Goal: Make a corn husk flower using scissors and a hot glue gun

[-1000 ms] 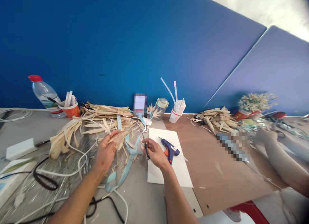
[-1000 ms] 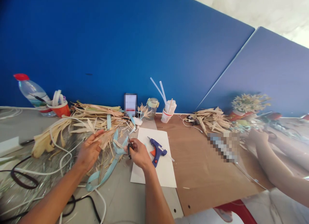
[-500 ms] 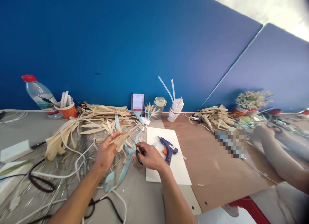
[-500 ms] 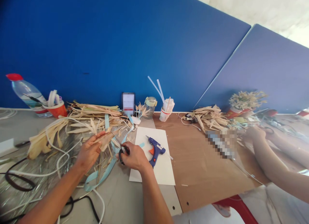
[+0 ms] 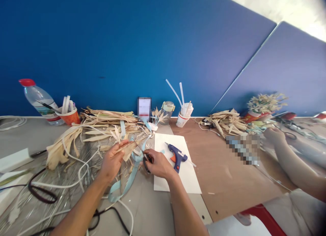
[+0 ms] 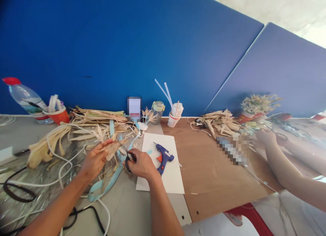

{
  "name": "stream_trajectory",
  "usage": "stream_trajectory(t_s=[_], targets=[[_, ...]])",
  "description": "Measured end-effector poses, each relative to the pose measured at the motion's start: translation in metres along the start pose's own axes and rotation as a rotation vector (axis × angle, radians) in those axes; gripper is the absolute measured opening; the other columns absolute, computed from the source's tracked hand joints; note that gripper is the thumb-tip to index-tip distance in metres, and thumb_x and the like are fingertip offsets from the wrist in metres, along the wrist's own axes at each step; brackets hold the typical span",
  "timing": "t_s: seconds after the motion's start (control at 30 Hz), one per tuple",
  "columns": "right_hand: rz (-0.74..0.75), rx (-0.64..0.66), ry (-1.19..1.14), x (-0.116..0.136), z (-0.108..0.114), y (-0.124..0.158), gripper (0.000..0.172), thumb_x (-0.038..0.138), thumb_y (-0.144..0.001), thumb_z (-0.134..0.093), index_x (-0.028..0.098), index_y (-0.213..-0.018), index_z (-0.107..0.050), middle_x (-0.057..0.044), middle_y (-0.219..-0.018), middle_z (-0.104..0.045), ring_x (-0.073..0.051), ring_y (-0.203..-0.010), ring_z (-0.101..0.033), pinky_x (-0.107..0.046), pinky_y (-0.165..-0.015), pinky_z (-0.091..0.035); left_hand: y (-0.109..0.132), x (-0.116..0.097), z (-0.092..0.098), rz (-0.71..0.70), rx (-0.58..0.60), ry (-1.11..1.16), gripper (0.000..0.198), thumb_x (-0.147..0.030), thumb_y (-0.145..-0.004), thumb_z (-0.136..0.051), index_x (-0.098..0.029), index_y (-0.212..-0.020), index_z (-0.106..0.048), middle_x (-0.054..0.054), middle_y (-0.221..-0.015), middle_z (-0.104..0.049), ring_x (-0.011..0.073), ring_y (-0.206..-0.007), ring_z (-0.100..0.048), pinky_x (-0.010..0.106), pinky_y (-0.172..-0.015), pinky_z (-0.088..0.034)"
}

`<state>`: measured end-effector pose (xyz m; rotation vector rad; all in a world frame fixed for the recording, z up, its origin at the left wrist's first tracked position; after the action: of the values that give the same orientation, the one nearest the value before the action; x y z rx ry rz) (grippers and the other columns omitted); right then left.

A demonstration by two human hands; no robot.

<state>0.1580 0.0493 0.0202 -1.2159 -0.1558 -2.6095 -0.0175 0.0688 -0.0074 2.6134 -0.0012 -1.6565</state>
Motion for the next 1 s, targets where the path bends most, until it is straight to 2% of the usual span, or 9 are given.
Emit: stream_trajectory(t_s=[0.13,0.53,0.8,1.0], targets=[[0.007,0.000,-0.004,-0.0005,0.0000,-0.0002,0.033,0.027,-0.072,-0.061,0.020,-0.105,-0.063,0.001,-0.069,-0.061,-0.013,-0.061,-0.052,-0.023,-0.057,-0.037,0.0000,0.0001,0.0003,0.002,0.005,0.000,0.044,-0.024,-0.064,-0.073,-0.016,-0.106,-0.064,0.010,-0.113,-0.069,0.0253,-0.103,-0.063,0.034,-0.089,-0.048],[0.045,0.003,-0.030,-0.0016,-0.0005,0.0006,0.030,0.027,-0.075,-0.059,0.022,-0.105,-0.064,0.001,-0.073,-0.064,-0.014,-0.062,-0.053,-0.023,-0.059,-0.039,0.0008,-0.0023,-0.0011,0.010,-0.002,-0.021,0.044,-0.024,-0.063,-0.073,-0.016,-0.105,-0.064,0.010,-0.109,-0.070,0.0256,-0.097,-0.065,0.034,-0.082,-0.051],[0.043,0.021,-0.072,-0.0029,-0.0003,0.0006,0.031,0.022,-0.074,-0.055,0.023,-0.104,-0.064,0.002,-0.072,-0.063,-0.013,-0.063,-0.053,-0.023,-0.060,-0.039,-0.0003,-0.0042,0.0008,0.002,-0.014,-0.015,0.042,-0.021,-0.063,-0.071,-0.016,-0.104,-0.065,0.010,-0.107,-0.070,0.0236,-0.095,-0.065,0.033,-0.082,-0.050],[0.064,0.040,-0.208,-0.0007,-0.0002,0.0011,0.021,0.015,-0.073,-0.050,0.020,-0.087,-0.064,0.004,-0.065,-0.058,-0.011,-0.059,-0.050,-0.022,-0.057,-0.036,-0.0003,-0.0065,0.0003,-0.005,-0.033,0.024,0.040,-0.019,-0.061,-0.071,-0.016,-0.101,-0.066,0.010,-0.103,-0.072,0.0231,-0.094,-0.065,0.031,-0.083,-0.048]])
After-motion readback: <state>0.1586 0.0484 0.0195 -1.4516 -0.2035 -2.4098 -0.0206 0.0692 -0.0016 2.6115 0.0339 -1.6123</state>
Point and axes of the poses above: each hand's wrist, its own y-axis away from the middle knuckle, its own z-axis out of the back of the hand, x = y × z, the point moved 6 cm from there along -y, towards the middle knuckle
